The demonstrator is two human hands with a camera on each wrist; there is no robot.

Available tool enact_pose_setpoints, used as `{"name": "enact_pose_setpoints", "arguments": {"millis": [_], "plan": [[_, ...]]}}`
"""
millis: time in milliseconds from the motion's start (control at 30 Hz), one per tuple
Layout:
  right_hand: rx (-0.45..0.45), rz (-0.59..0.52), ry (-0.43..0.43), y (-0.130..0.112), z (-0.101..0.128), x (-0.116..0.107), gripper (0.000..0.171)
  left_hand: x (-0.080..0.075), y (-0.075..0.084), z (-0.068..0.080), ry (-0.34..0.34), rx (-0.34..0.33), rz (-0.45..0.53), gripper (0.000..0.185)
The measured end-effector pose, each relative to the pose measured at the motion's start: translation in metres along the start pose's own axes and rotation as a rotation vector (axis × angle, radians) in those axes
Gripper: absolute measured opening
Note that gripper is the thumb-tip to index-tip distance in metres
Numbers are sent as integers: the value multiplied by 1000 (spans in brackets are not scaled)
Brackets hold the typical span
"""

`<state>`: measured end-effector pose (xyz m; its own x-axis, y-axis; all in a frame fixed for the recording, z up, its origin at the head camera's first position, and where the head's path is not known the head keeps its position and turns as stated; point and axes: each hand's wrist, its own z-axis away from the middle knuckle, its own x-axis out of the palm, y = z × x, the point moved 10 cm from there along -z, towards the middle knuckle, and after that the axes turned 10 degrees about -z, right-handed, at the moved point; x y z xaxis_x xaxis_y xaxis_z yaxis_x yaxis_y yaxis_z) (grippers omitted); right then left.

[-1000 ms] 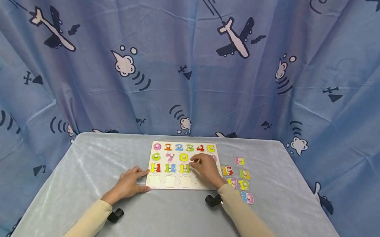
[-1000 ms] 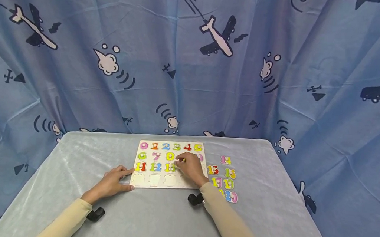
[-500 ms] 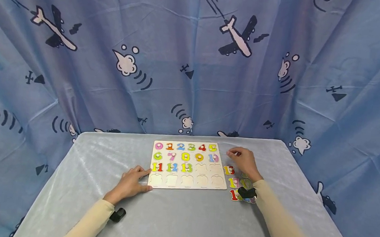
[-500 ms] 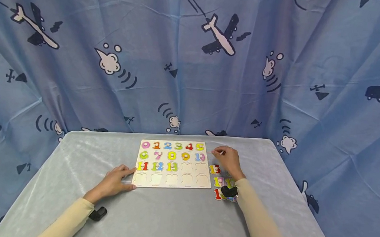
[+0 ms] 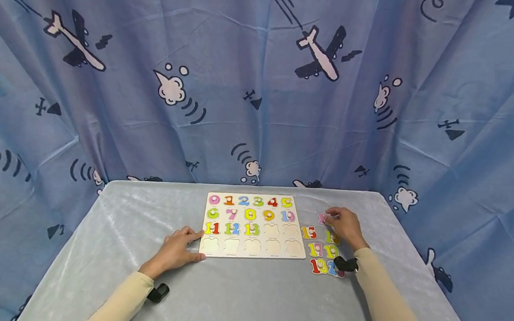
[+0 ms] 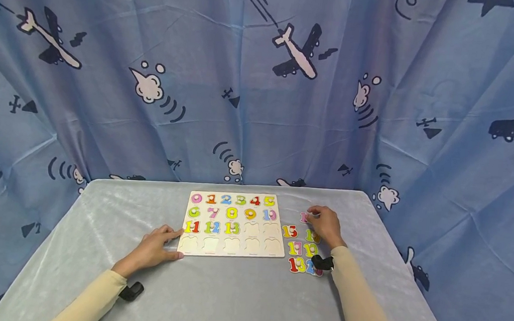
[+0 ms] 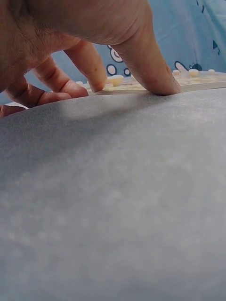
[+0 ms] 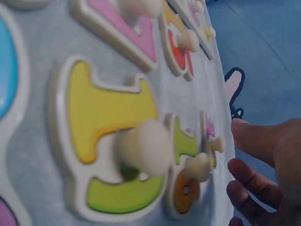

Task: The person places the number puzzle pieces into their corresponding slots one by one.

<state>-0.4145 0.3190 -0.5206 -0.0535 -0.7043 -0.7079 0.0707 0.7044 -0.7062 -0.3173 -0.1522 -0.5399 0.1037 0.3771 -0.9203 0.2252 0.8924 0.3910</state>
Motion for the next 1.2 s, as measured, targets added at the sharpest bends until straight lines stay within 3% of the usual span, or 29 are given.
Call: {"name": "enact_pose_setpoints", "arguments": {"millis": [567, 833, 1200], "plan": [[36, -37, 16, 16, -4, 2, 30, -1, 2, 1, -7, -6, -8, 71], [-85, -29, 82, -16, 8, 4, 26, -1, 0, 0, -6, -11, -10, 72], [-201, -75, 60, -64, 35, 37, 22, 0, 0, 1, -7, -6, 24, 71]]}}
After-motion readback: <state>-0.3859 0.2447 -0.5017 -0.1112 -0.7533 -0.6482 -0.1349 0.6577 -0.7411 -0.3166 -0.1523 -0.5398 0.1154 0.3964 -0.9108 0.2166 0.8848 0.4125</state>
